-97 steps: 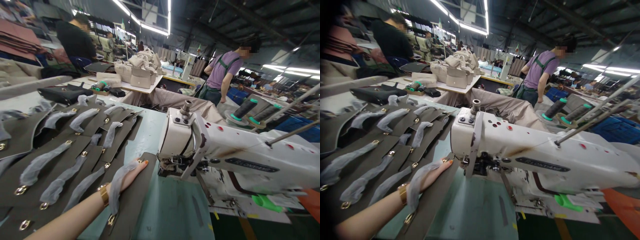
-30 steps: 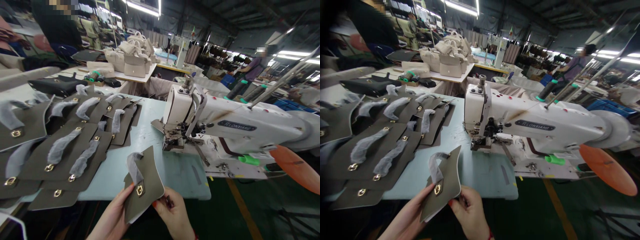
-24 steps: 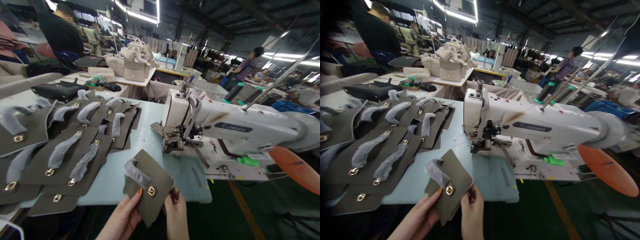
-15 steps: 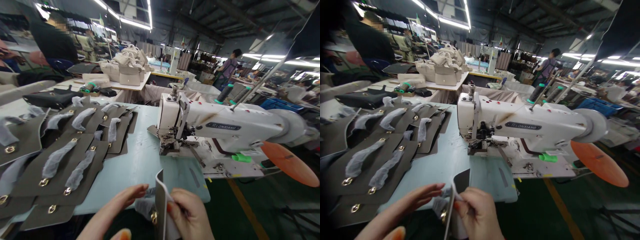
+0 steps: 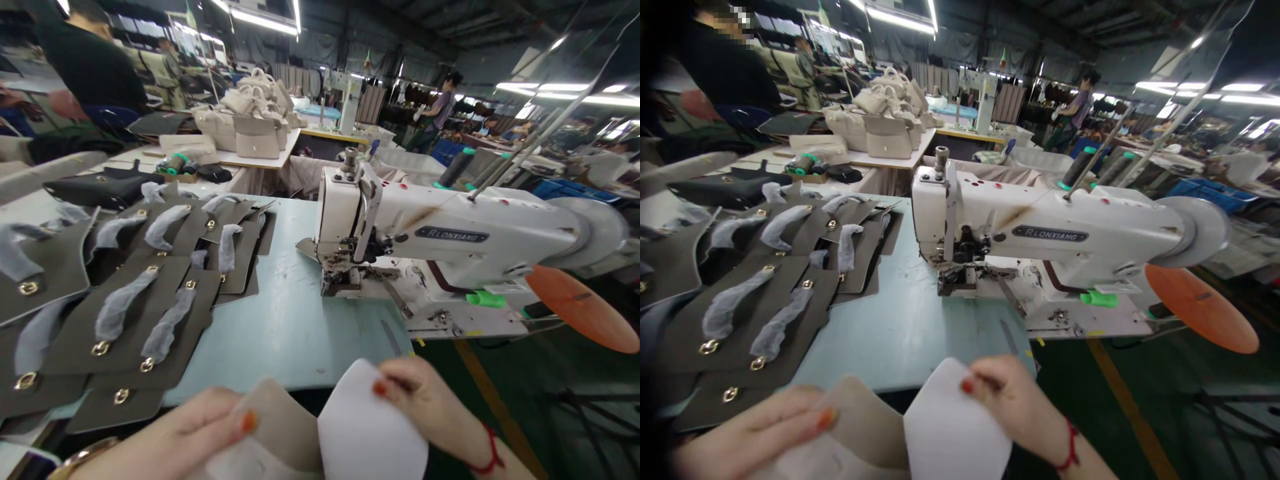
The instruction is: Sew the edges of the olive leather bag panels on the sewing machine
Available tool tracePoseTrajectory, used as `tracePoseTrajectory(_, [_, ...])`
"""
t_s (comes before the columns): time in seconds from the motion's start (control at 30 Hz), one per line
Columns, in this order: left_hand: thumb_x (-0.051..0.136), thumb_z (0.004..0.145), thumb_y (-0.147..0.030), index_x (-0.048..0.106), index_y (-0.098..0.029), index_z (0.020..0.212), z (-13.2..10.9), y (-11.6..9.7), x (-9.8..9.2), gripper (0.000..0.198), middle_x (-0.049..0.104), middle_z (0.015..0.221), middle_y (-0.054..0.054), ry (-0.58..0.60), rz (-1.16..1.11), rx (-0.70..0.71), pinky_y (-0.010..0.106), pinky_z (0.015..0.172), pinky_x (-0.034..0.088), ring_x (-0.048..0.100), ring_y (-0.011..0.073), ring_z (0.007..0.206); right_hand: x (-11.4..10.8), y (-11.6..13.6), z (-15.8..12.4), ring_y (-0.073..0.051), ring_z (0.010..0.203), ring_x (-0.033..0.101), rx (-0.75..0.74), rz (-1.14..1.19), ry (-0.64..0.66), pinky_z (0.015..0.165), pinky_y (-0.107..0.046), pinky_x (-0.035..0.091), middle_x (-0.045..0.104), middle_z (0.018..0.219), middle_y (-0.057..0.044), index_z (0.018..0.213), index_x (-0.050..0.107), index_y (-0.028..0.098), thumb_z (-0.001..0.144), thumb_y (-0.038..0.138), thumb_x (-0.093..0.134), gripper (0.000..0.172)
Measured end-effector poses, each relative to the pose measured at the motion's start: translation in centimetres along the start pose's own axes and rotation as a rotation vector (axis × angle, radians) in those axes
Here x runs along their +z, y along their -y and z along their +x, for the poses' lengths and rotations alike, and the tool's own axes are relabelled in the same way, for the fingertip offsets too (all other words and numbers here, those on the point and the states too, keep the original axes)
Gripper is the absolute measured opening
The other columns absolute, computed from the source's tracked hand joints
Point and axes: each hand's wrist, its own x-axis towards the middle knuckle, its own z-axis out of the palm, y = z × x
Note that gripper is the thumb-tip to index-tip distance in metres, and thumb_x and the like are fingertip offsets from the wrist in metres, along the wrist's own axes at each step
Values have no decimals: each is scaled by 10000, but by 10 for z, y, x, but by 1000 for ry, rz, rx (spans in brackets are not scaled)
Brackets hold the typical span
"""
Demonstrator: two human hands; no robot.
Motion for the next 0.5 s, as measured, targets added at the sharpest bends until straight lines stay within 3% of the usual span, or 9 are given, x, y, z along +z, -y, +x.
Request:
tracePoseTrajectory(0.13, [708, 682, -531, 716, -259, 834, -1, 13, -24, 312, 745, 696, -68, -323, -433, -199, 205, 568, 549, 692, 175, 663, -33, -42, -35, -93, 576, 440, 347, 208, -406, 500, -186, 341, 510, 664, -9, 747, 569, 126, 797, 573, 579, 450])
tracePoseTrajectory(0.27, [818, 508, -536, 690, -238, 799, 9, 17, -22, 436, 738, 654, -74, -411, -615, -222, 251, 548, 569, 683, 187, 599, -20, -55, -52, -129, 572, 497, 404, 420, -634, 487, -216, 396, 588, 690, -49, 847, 617, 136, 714, 644, 626, 524])
tracePoseTrajectory(0.33, [847, 449, -524, 683, -240, 789, 15, 19, -18, 472, 742, 677, -76, -400, -623, -239, 259, 564, 576, 695, 201, 653, -4, -48, -46, -158, 600, 534, 327, 484, -569, 520, -251, 437, 610, 702, -76, 863, 650, 142, 747, 730, 497, 618])
tracePoseTrajectory(0.4, [846, 451, -526, 675, -252, 799, 19, 25, -16, 476, 745, 695, -78, -375, -594, -263, 272, 583, 580, 703, 219, 705, 10, -35, -31, -162, 622, 542, 182, 414, -414, 604, -287, 471, 627, 735, -88, 894, 687, 146, 767, 757, 422, 678])
tracePoseTrajectory(0.5, [726, 597, -623, 670, -257, 863, 18, 37, -19, 456, 739, 697, -57, -431, -377, -173, 332, 589, 587, 699, 238, 687, 22, -21, -8, -177, 801, 575, 43, 183, -185, 773, -280, 470, 657, 904, -79, 985, 706, 171, 723, 609, 648, 513])
